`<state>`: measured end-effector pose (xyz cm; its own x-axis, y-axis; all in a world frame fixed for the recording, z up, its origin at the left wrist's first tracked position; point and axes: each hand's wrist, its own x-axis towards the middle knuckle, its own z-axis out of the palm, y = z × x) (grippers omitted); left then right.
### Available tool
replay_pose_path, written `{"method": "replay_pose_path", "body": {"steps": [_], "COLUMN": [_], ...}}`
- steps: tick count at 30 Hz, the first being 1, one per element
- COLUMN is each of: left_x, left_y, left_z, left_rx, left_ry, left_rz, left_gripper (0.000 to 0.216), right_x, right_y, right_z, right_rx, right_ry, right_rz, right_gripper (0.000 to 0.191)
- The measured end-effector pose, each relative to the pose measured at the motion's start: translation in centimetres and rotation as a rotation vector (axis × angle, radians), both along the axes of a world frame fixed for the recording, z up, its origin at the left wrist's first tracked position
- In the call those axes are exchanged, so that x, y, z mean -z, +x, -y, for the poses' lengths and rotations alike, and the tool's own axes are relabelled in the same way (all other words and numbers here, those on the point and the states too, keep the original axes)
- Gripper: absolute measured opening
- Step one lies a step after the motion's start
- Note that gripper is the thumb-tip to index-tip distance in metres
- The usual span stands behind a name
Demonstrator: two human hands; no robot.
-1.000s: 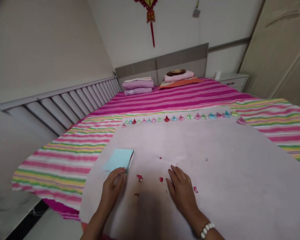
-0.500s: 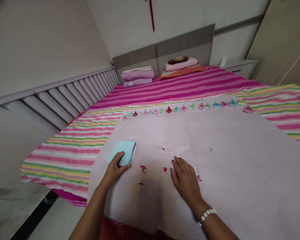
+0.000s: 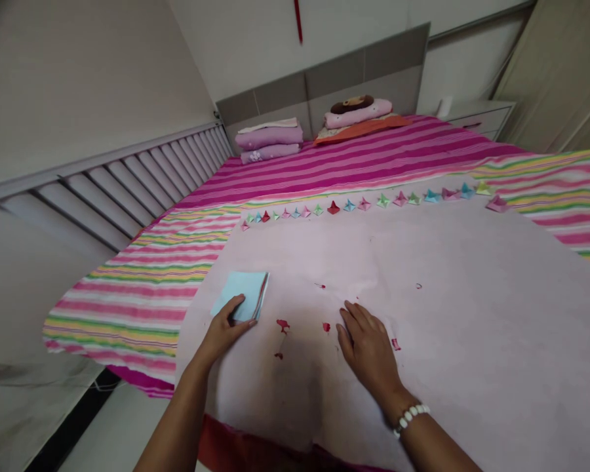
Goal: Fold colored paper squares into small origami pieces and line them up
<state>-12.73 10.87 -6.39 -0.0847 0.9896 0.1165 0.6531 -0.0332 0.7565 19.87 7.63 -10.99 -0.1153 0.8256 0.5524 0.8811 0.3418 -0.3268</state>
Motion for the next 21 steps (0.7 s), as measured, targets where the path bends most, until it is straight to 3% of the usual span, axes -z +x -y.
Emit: {"method": "replay_pose_path", "body": {"steps": [12,21], "left_x": [-0.4,-2.0], "left_y": [-0.1,2.0], "left_z": [0.1,-0.3], "left_rx": [-0.008,-0.196], "left_ry": [-0.036,-0.145], "left_rz": [-0.005,-0.264], "left_gripper": [0.057,0.064], "right_x": [0.3,0.1], "right_y": [0.1,0.0], "right_z": [-0.1,0.0], "right_rx": [-0.012,-0.016], "right_ry": [0.041,0.035], "right_rz": [0.016,-0.013], "right_gripper": [0.037,0.036]}}
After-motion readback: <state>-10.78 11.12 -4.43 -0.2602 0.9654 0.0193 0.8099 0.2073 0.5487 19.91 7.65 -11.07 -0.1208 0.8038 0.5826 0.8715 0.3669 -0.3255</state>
